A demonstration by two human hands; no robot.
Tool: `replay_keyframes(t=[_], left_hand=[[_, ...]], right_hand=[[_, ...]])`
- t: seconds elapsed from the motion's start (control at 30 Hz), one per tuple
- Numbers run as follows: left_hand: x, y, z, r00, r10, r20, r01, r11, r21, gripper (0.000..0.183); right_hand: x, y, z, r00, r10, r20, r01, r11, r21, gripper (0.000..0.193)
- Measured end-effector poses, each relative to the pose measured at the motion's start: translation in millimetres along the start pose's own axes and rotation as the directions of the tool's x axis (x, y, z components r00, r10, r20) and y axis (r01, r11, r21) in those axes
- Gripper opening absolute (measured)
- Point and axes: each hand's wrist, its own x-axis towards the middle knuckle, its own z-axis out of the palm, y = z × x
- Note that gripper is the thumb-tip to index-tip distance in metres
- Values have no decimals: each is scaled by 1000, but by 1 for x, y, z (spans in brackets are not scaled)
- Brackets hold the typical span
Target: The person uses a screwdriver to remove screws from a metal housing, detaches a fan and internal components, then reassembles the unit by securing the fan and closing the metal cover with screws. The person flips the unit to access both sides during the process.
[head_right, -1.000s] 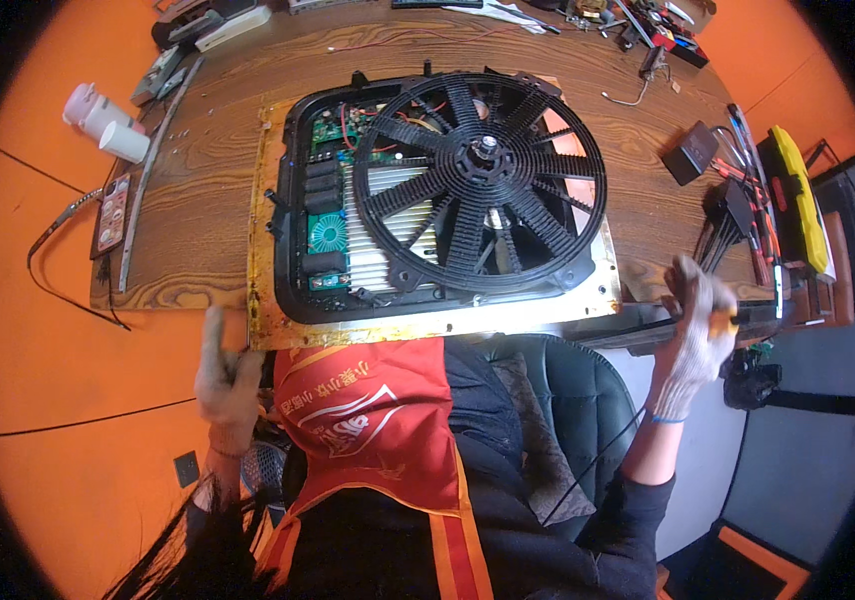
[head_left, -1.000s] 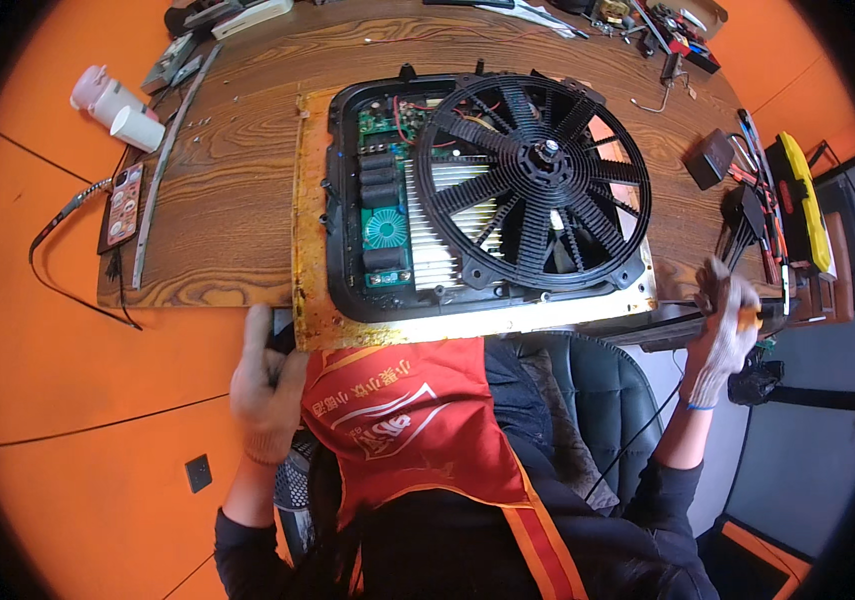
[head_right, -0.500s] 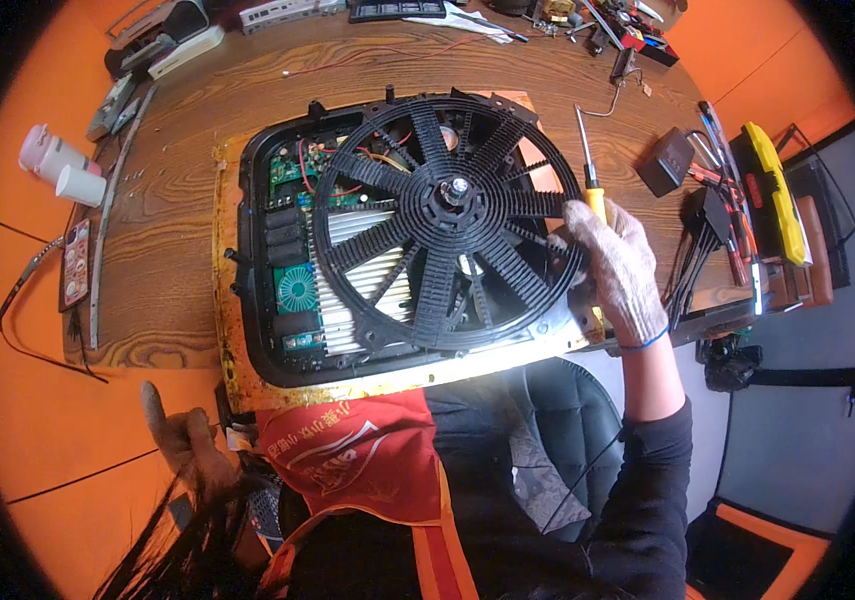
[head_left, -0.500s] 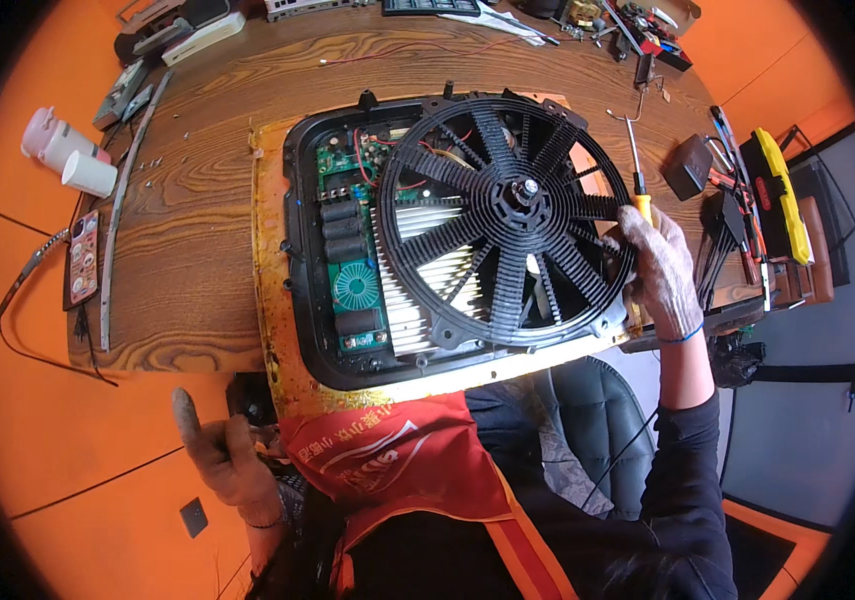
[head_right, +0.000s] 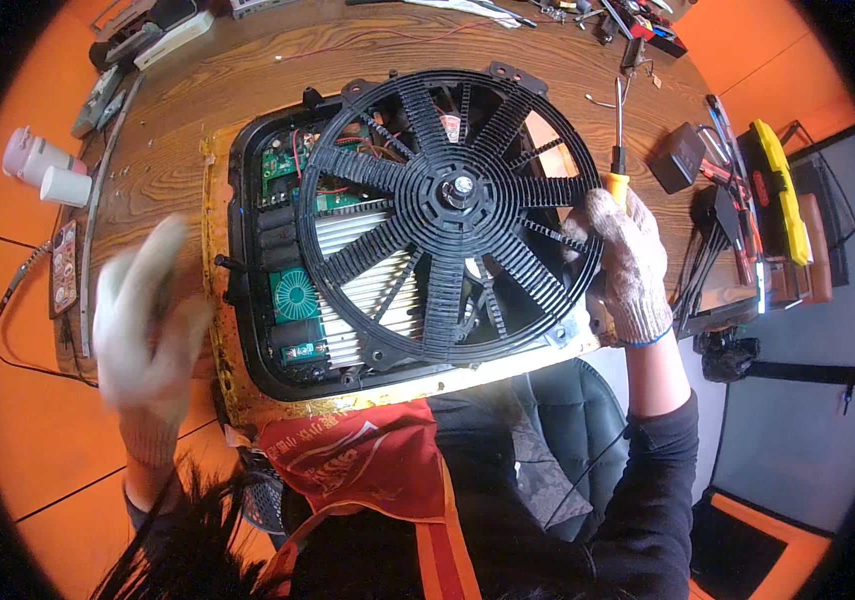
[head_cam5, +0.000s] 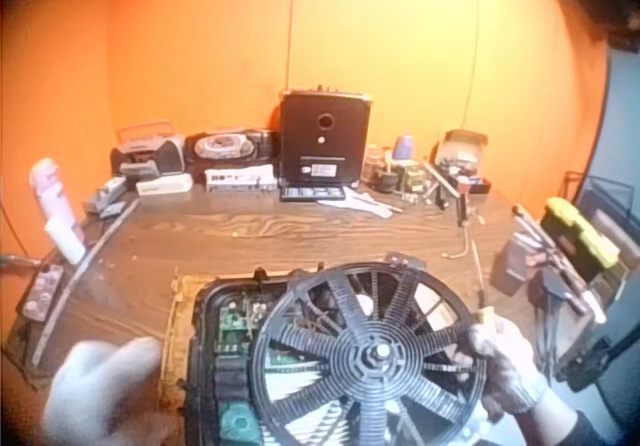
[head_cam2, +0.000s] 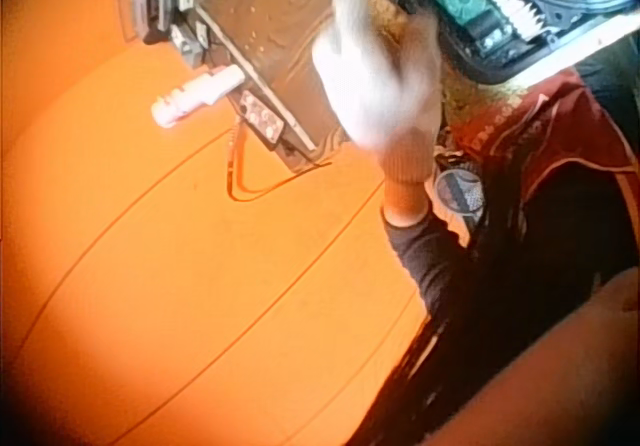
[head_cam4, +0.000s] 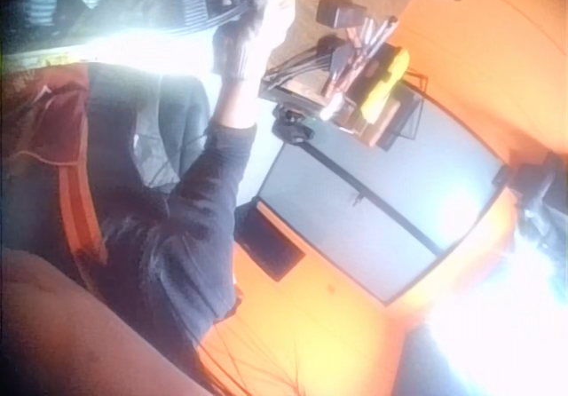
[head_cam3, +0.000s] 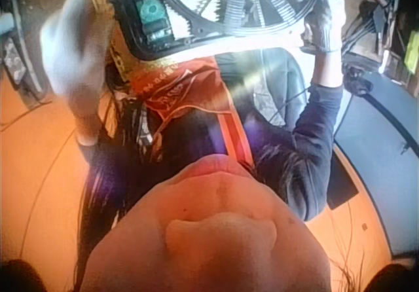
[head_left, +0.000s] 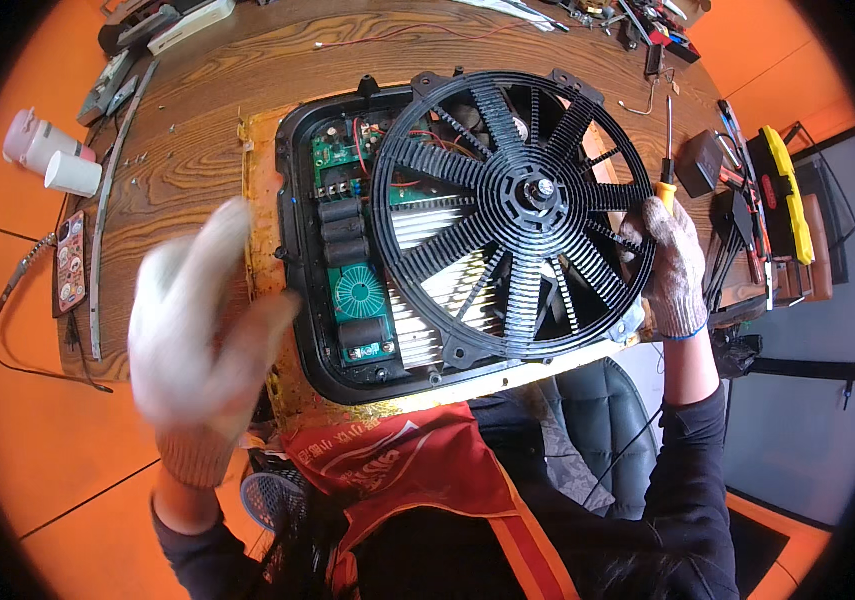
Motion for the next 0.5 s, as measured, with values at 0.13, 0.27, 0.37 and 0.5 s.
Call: replay_keyframes(t=[0.13, 0.27, 0.37, 0.5], left_hand=[[52, 0, 52, 947, 320, -37, -310, 936, 169, 30], [68, -6, 75, 942, 59, 330, -90, 993, 80, 35], [69, -8, 79, 914, -123, 387, 108, 992, 62, 46], [75, -18, 76, 845, -273, 460, 354, 930, -98, 61]], right_hand=[[4, -1, 1, 999, -17, 36, 17, 1000, 8, 25], [6, -2, 4, 998, -4, 55, 5, 1000, -19, 24], [9, -4, 11, 999, 45, 24, -44, 999, -12, 24], [12, -9, 21, 991, 126, -50, -132, 981, -141, 30]])
